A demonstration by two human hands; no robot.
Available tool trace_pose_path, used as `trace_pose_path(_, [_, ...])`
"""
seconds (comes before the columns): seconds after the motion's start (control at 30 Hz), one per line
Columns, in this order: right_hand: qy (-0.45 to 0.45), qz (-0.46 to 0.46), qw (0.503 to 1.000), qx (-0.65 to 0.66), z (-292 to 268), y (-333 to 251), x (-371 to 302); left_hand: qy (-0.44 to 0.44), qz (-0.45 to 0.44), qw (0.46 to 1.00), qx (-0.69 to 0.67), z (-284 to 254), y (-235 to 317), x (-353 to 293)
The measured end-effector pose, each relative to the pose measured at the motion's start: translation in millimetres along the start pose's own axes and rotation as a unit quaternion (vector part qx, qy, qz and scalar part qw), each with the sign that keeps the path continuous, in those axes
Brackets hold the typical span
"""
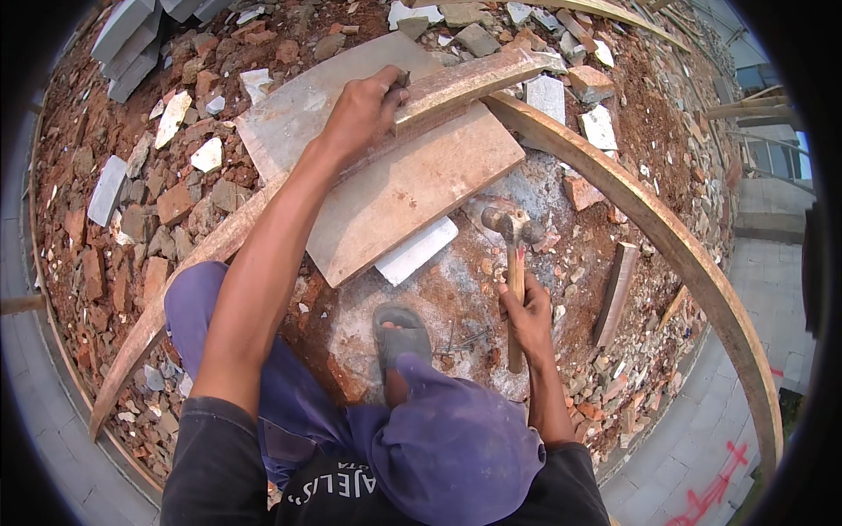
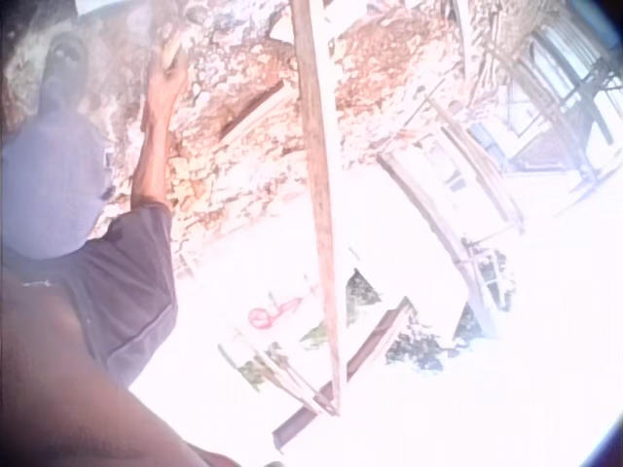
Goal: The person gathers wooden planks and a hammer at a construction site, then sits on the ground to assemble a small wooden frame. They align the pieces and hammer nails to secure the joints.
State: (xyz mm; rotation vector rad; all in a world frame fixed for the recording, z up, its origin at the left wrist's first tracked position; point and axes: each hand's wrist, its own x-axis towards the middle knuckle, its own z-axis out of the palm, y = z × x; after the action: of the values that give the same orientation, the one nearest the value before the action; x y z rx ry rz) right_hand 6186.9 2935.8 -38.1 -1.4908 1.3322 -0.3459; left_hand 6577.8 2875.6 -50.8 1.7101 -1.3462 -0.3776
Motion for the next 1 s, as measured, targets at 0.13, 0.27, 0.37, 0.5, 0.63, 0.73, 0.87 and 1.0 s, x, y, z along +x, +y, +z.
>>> trace_pose_path(0.13, [-0.049,-0.163,0.983,-0.065,7.4,-98.0,25.6,-0.01,0.007,1.0,-0.019,2.0,4.3,0.9])
trace_pose_path(0.27, [-0.035,-0.294,0.912,-0.284,18.2,-187.9,65.1,0.02,0.037,0.999,-0.03,4.7,-9.7,-0.7])
trace_pose_path(0.37, [-0.005,-0.361,0.897,-0.255,21.6,-215.1,92.4,0.007,0.012,1.0,-0.023,7.1,-3.6,0.9])
trace_pose_path(0.5, [0.093,-0.416,0.877,-0.224,19.7,-254.1,98.1,0.014,0.001,1.0,-0.014,6.7,0.7,-1.4])
trace_pose_path(0.63, [0.04,-0.377,0.898,-0.223,35.5,-261.1,94.8,0.002,-0.014,1.0,-0.025,1.8,-2.2,-1.8])
trace_pose_path(0.73, [-0.008,-0.318,0.888,-0.331,34.5,-229.5,122.3,0.001,-0.009,1.0,-0.027,4.0,2.6,-1.2])
trace_pose_path(0.87, [0.018,-0.326,0.904,-0.277,33.6,-227.6,121.2,0.018,0.013,1.0,-0.015,3.3,0.6,-4.2])
trace_pose_path(1.0, [0.074,-0.438,0.876,-0.188,36.8,-236.6,117.2,0.019,0.01,0.999,-0.024,3.4,-4.9,-5.7])
